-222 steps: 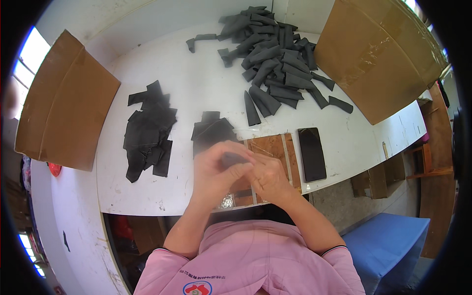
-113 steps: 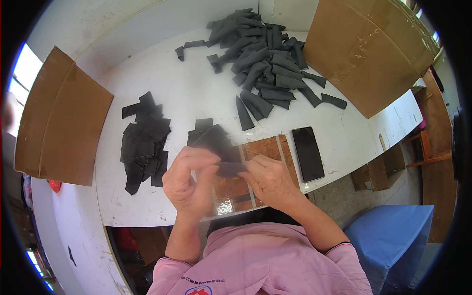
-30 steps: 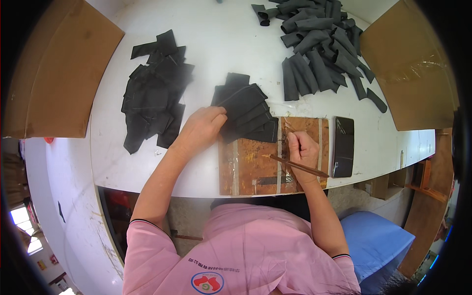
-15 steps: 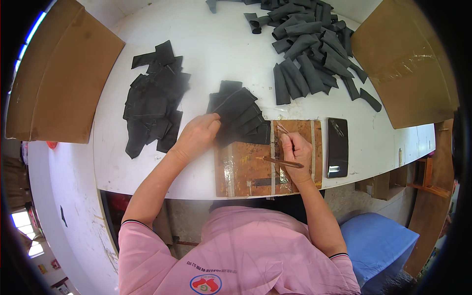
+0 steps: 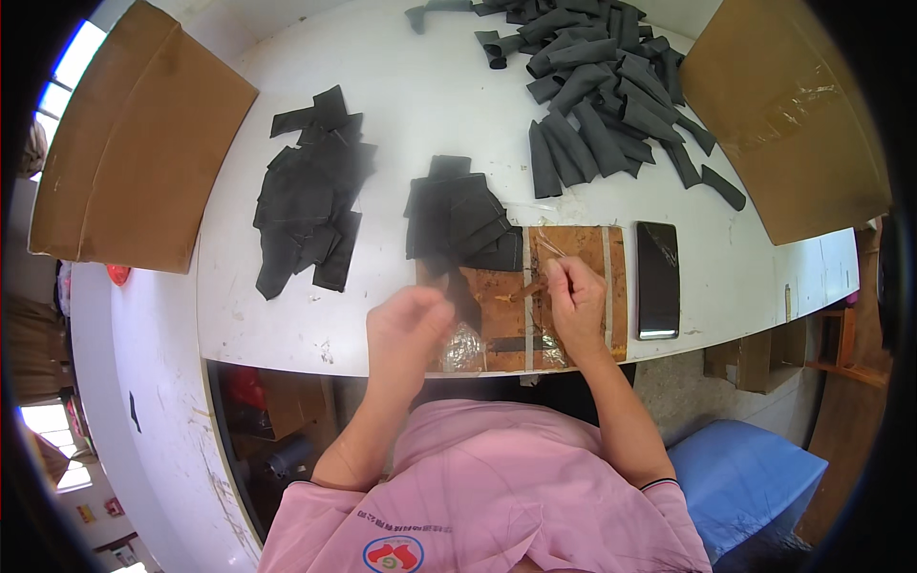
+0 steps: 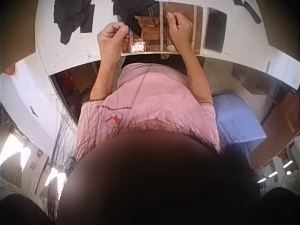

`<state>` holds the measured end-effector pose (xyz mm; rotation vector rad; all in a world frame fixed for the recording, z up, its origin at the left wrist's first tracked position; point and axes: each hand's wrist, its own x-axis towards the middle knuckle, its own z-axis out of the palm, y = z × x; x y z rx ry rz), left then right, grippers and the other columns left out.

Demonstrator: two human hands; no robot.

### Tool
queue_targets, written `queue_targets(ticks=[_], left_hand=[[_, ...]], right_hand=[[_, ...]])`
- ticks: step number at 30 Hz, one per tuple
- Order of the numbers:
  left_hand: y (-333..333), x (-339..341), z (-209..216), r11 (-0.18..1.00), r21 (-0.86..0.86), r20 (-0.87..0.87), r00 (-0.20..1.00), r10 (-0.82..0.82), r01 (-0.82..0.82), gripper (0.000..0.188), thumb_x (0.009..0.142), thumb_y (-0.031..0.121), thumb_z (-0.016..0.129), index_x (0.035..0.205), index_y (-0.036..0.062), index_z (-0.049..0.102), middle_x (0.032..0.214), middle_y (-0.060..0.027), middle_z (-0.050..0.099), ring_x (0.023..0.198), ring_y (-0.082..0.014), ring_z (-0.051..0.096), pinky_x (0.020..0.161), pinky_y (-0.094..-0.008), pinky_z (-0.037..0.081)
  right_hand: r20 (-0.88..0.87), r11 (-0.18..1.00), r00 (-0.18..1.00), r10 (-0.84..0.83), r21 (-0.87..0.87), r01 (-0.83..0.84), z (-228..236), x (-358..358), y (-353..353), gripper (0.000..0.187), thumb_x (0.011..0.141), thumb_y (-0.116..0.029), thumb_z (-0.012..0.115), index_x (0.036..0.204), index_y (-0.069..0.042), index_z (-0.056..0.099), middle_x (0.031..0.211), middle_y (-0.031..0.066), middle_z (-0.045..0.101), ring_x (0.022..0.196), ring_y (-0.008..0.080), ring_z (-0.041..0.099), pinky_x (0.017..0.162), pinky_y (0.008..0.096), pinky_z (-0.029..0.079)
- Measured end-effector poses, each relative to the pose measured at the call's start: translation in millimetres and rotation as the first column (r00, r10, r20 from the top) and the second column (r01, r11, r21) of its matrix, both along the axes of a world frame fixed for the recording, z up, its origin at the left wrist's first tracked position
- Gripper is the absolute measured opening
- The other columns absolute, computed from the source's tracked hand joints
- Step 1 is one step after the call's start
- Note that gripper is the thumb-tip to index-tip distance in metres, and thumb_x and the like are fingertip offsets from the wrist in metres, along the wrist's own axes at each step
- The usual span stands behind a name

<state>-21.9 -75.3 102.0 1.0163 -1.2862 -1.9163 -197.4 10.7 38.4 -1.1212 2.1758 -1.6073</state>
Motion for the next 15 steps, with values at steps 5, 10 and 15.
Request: queue_targets(ticks=[5, 10, 15], left_hand=[[20.2, -2.4, -3.8, 0.938, -0.272, 0.108, 0.976, -0.191, 0.214, 0.006, 0.08, 0.002, 0.058, 0.078, 0.0001, 0.053, 0.069, -0.0007, 0.052, 0.06, -0.0053, 0.049, 0.054, -0.0174, 0.039], [40.9, -17.5, 5.2, 0.797, -0.532, 0.323, 0.938, -0.122, 0.287, 0.008, 0.074, -0.003, 0.058, 0.079, -0.0017, 0.052, 0.066, -0.0032, 0.055, 0.057, -0.0062, 0.051, 0.052, -0.0187, 0.041], [50.6, -24.7, -26.0, 0.461, -0.868, 0.296, 0.938, 0.182, 0.184, 0.01, 0.072, -0.005, 0.059, 0.079, -0.0008, 0.053, 0.064, -0.0028, 0.057, 0.051, -0.007, 0.052, 0.046, -0.0188, 0.042]], right_hand=[[0.049, 0.956, 0.96, 0.275, -0.115, -0.268, 51.0, 36.0, 24.0, 0.012, 0.074, -0.011, 0.063, 0.074, -0.001, 0.057, 0.065, 0.0093, 0.053, 0.057, 0.0211, 0.054, 0.051, 0.03, 0.042], [0.167, 0.943, 0.933, 0.318, -0.158, -0.293, 46.5, 40.7, 32.8, 0.014, 0.07, -0.007, 0.065, 0.081, -0.002, 0.058, 0.074, 0.0085, 0.055, 0.062, 0.0224, 0.056, 0.054, 0.0298, 0.044], [-0.093, 0.966, 0.964, 0.249, -0.052, -0.255, 40.8, 46.5, 32.4, 0.01, 0.07, -0.003, 0.06, 0.079, -0.002, 0.055, 0.071, 0.0083, 0.051, 0.061, 0.0257, 0.053, 0.053, 0.0325, 0.043]])
